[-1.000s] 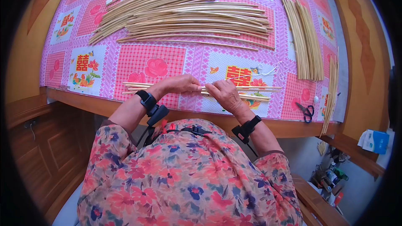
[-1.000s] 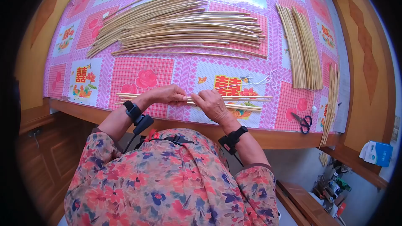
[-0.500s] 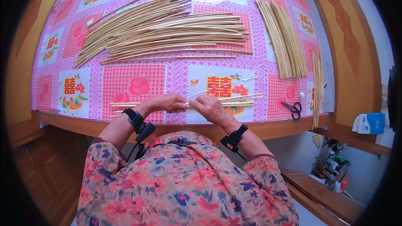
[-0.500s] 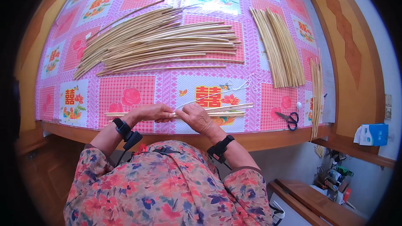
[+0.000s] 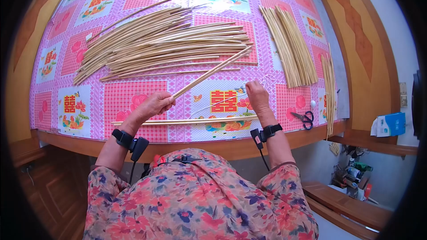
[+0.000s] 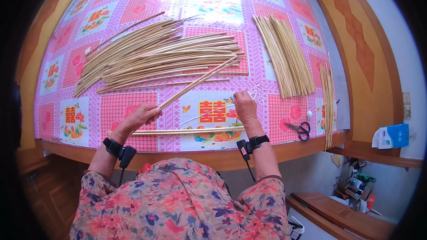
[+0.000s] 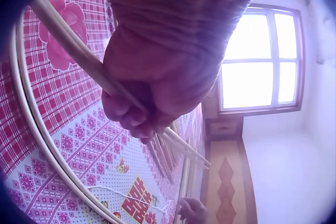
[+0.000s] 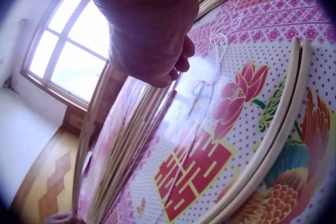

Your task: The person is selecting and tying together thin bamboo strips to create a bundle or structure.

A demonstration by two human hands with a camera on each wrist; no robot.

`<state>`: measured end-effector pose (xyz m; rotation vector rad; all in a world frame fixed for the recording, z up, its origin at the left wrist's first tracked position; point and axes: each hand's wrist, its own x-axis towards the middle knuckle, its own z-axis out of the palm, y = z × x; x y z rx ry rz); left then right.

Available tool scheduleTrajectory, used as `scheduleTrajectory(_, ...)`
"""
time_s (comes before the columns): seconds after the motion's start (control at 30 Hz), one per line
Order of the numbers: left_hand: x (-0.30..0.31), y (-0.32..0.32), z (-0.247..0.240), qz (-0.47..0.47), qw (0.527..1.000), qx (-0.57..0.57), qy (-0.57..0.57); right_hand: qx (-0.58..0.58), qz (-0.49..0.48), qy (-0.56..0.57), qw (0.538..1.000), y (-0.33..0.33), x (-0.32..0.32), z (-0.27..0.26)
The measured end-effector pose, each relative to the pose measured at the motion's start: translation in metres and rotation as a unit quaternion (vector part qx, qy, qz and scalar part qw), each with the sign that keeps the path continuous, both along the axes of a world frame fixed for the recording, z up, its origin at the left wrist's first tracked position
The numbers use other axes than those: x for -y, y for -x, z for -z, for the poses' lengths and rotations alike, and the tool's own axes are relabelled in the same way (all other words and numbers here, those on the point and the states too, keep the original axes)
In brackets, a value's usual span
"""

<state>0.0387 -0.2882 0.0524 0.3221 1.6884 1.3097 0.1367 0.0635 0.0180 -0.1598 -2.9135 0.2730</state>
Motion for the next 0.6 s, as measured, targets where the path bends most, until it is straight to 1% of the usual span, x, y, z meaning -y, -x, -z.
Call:
scheduleTrajectory(0.1, -0.005, -0.003, -0.002, 0.022, 1.000, 0.008, -0.014, 0.052, -0.020, -0.014, 0.998, 0.000, 0.003, 0.016)
scheduleTrajectory(0.13, -0.006, -0.005, 0.001, 0.011, 1.000, 0.016, -0.008, 0.052, -0.020, -0.012, 0.998, 0.001, 0.004, 0.017)
scheduleTrajectory(0.2, -0.008, -0.007, 0.000, 0.009, 1.000, 0.014, -0.005, 0.093, -0.056, -0.059, 0.992, 0.003, 0.003, 0.017)
scheduleTrajectory(0.23, -0.009, -0.007, -0.001, 0.007, 1.000, 0.012, -0.003, 0.094, -0.056, -0.058, 0.992, 0.005, 0.003, 0.015)
scheduleTrajectory(0.3, -0.011, -0.006, 0.000, 0.012, 1.000, 0.008, -0.001, 0.125, -0.088, -0.082, 0.985, 0.009, 0.001, 0.015)
scheduleTrajectory(0.43, -0.013, -0.004, 0.002, 0.018, 1.000, 0.012, -0.009, 0.153, -0.088, -0.124, 0.977, 0.018, 0.000, 0.020)
scheduleTrajectory(0.53, -0.013, -0.003, -0.001, 0.015, 1.000, 0.004, -0.017, 0.163, -0.089, -0.107, 0.977, 0.023, -0.005, 0.015)
scheduleTrajectory(0.57, -0.013, -0.003, -0.002, 0.008, 1.000, 0.005, -0.022, 0.074, -0.049, -0.010, 0.996, 0.023, -0.010, 0.010)
scheduleTrajectory(0.6, -0.012, -0.004, -0.001, 0.005, 1.000, 0.007, -0.022, -0.014, -0.008, 0.089, 0.996, 0.023, -0.013, 0.000)
